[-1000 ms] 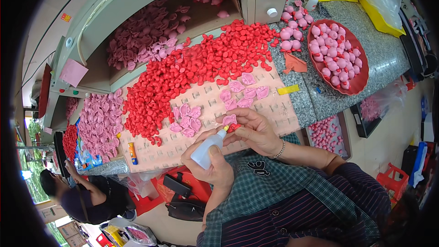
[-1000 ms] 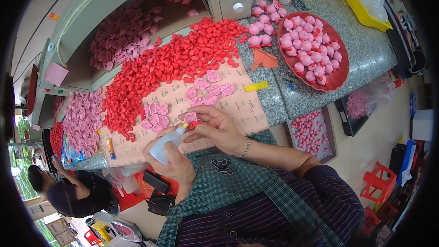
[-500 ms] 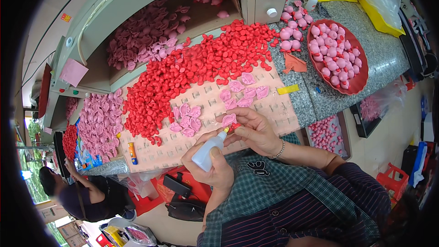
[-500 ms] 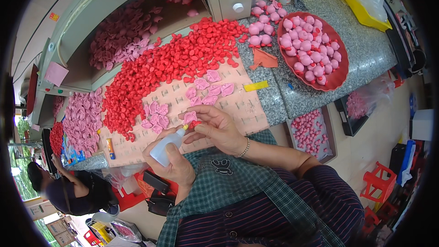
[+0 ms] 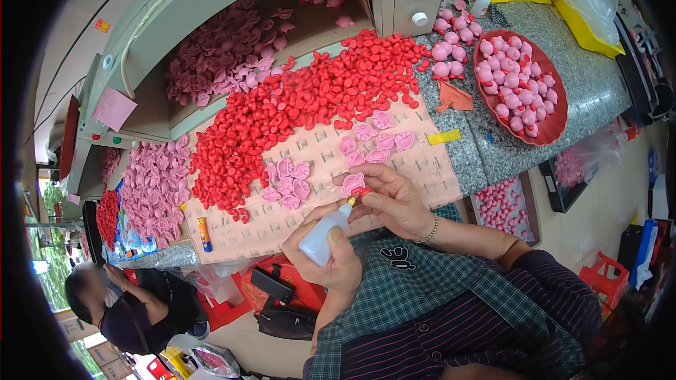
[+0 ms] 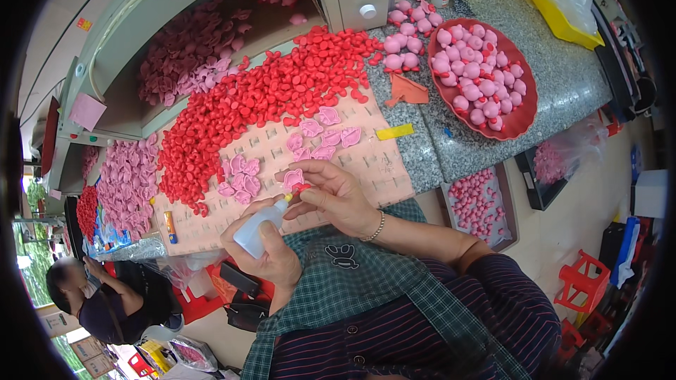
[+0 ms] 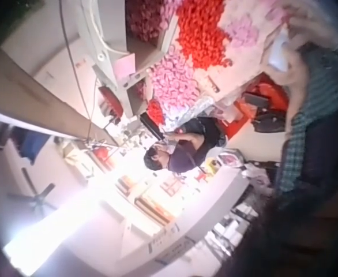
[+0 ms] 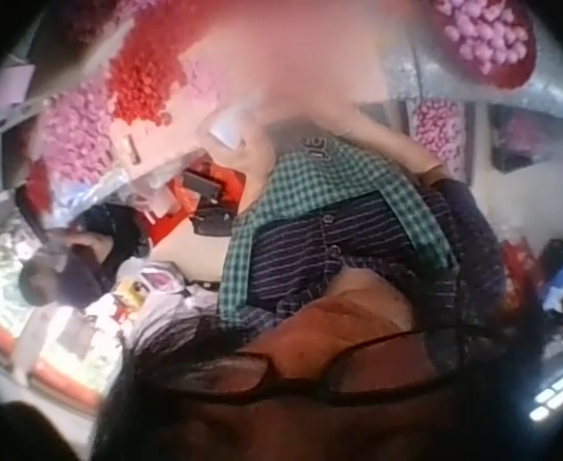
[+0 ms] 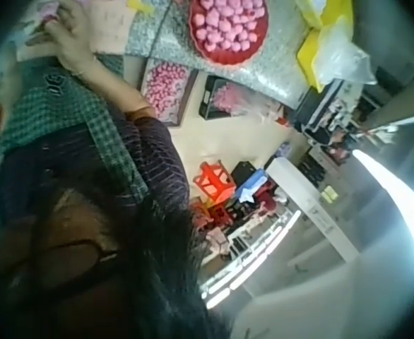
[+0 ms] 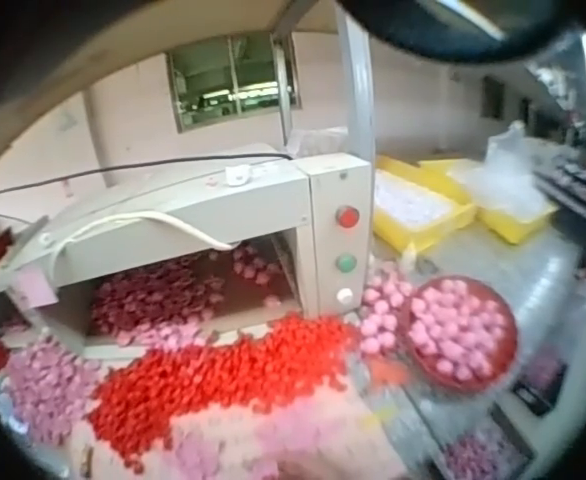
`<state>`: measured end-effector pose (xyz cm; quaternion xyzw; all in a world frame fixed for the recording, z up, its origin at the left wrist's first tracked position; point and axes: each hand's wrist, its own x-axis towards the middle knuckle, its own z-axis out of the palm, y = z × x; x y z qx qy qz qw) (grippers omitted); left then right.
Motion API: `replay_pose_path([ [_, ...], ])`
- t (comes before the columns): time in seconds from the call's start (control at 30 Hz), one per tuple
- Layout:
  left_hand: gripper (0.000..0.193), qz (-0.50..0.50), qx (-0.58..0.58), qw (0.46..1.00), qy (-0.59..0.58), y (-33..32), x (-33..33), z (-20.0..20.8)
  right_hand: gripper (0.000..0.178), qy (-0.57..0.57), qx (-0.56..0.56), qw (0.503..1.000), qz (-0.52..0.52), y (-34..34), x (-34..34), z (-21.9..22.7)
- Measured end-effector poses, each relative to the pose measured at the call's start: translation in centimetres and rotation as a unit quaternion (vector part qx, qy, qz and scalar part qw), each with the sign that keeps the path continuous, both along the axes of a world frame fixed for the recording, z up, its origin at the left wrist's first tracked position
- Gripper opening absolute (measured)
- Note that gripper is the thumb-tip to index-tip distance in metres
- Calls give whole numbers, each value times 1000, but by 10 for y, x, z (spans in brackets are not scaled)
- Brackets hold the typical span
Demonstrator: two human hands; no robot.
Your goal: Assembling small pink plastic toy components by hand and applying glue at a factory workbench.
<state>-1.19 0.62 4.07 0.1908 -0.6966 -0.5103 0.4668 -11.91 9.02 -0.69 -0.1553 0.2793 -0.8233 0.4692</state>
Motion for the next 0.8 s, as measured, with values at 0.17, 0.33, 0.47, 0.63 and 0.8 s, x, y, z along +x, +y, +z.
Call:
replay_pose_path([
  [0.17,30,7,0,1000,8,1,-3,1,42,-2,-6,1000,6,0,-1,-1],
  [0.33,29,8,-8,1000,7,1,-4,1,42,4,-9,1000,4,-1,-1,2],
  [0.47,30,-2,-16,1000,3,-1,-6,1,41,14,-4,1000,5,-1,-2,-2],
  [0.63,25,41,60,996,55,-2,-5,-5,41,-42,-56,998,8,-1,-2,-8],
  [0.8,22,67,81,991,76,0,-7,-6,43,-80,-98,992,4,-3,-4,-7],
])
